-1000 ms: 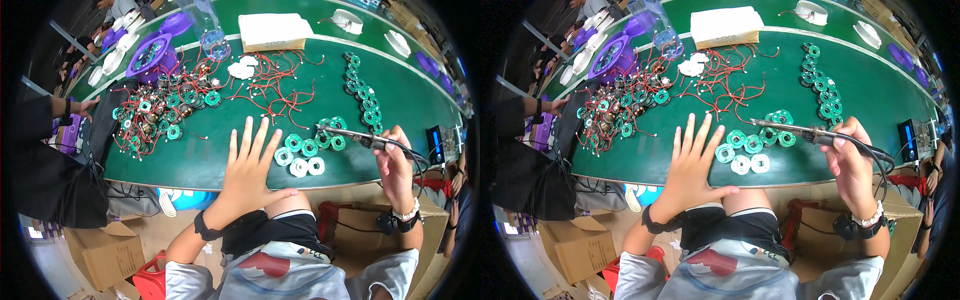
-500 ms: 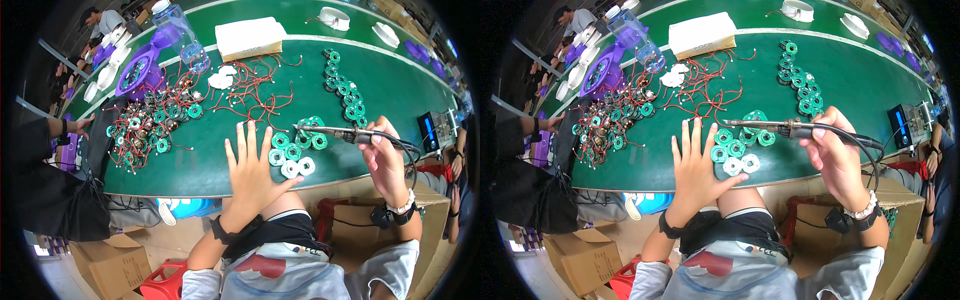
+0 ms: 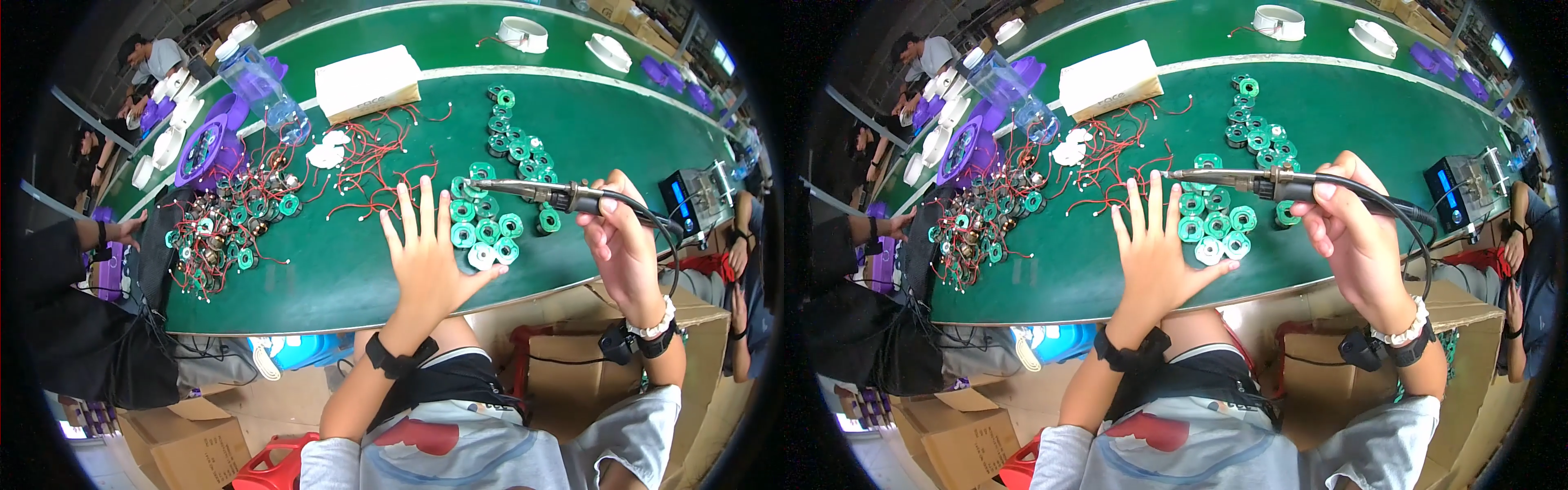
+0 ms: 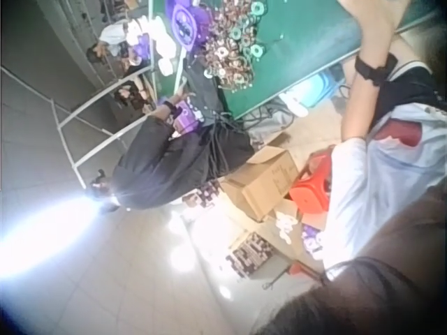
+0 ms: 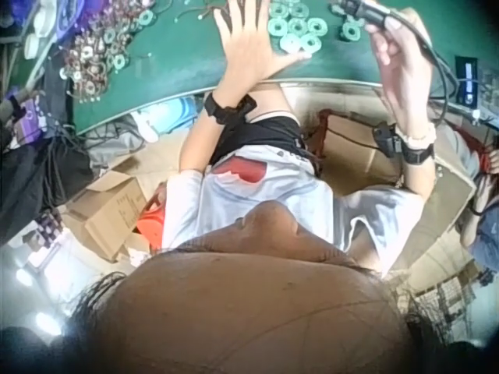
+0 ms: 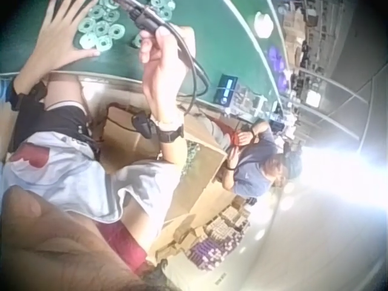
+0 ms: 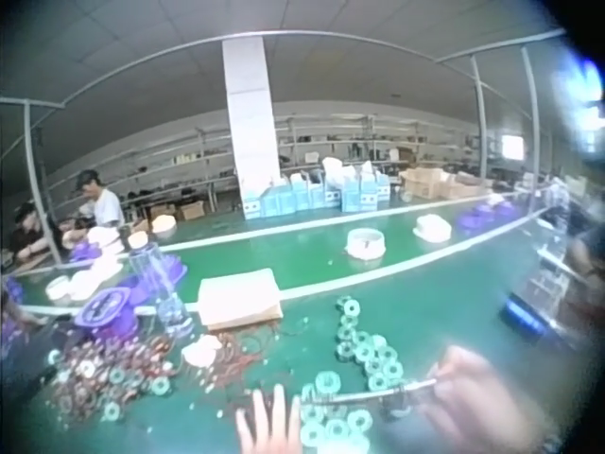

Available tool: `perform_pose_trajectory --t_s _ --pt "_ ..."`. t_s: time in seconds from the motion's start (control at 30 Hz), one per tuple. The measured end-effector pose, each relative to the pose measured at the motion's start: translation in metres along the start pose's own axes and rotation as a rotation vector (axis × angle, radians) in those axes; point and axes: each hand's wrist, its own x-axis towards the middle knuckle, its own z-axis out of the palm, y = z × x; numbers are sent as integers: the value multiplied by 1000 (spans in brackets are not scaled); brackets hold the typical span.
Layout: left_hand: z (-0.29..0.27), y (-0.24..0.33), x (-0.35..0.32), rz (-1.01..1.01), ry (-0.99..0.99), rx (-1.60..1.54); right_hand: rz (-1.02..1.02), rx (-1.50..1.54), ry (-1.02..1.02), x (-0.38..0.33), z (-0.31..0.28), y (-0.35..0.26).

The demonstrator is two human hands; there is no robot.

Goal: Soldering wires to circular electronic components on a factory workbench.

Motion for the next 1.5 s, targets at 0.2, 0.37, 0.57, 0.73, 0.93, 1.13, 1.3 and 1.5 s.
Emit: perform_pose_trajectory --t_s 0.2,0.37,0.57,0.73,0.93,1.13,1.3,1.5 --pt "15 17 26 37 19 7 -26 26 17 -2 -21 -8" --pt "27 24 39 69 -27 -24 -48 47 85 -2 -30 -10" --pt "21 4 31 59 -61 -16 -80 64 104 -8 -44 -12" --pt "22 0 43 192 -90 -42 -80 84 132 -6 -38 -12" --pt "-53 -37 68 353 -534 60 -55 98 89 -5 -35 -9" --pt "-166 -99 90 255 -805 7 -75 137 110 -5 -38 -11" --pt "-245 -118 96 -17 -553 -83 -58 171 51 1 -26 -1" --pt "-320 -169 23 -273 -421 -273 -19 153 65 6 -28 19"
